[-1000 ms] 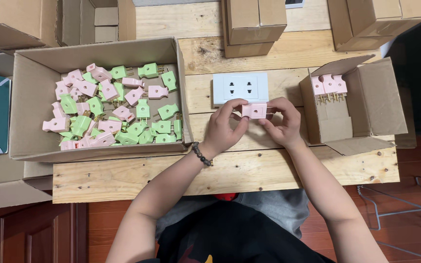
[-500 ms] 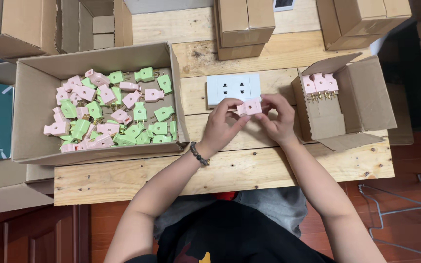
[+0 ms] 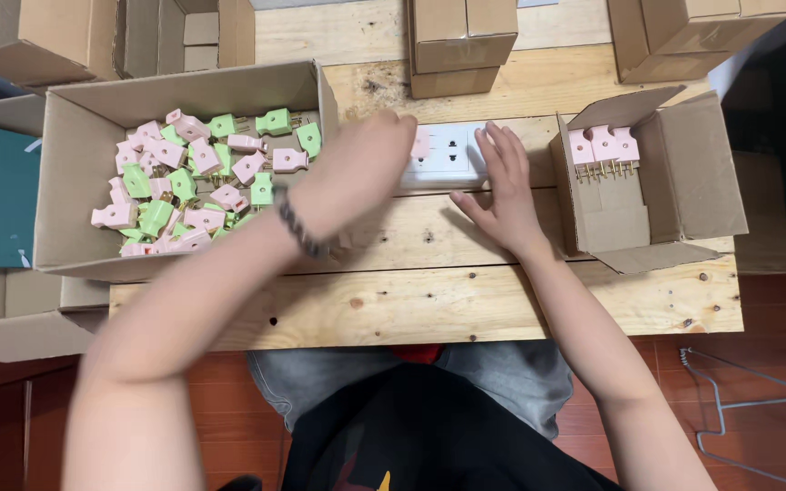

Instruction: The person picks up pink plastic plug components from a box, checks them for defects, tests the fit by plugging them into a white electrical outlet on the table, and places the completed items into a separate small box.

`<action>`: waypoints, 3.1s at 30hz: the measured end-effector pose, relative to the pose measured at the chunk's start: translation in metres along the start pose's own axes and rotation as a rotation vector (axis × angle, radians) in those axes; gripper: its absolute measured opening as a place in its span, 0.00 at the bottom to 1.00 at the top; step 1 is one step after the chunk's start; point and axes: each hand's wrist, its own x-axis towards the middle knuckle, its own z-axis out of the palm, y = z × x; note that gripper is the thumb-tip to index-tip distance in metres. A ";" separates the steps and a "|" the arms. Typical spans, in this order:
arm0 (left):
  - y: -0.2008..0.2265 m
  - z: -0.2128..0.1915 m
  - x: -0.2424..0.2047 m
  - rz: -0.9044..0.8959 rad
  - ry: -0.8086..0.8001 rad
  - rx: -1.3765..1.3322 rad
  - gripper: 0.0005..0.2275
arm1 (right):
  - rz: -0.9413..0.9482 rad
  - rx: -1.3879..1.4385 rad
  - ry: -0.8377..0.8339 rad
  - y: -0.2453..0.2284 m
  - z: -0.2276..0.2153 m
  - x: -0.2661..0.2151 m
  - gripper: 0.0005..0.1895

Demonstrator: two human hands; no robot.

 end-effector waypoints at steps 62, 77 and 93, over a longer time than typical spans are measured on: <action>0.007 0.039 0.088 -0.011 -0.180 -0.136 0.04 | 0.027 -0.312 -0.284 -0.003 0.018 -0.016 0.38; -0.002 0.085 0.114 0.129 -0.139 -0.001 0.05 | 0.083 -0.280 -0.246 0.005 0.027 -0.017 0.32; -0.004 0.100 0.096 0.014 -0.118 -0.052 0.24 | 0.013 -0.415 -0.185 -0.007 0.032 -0.020 0.30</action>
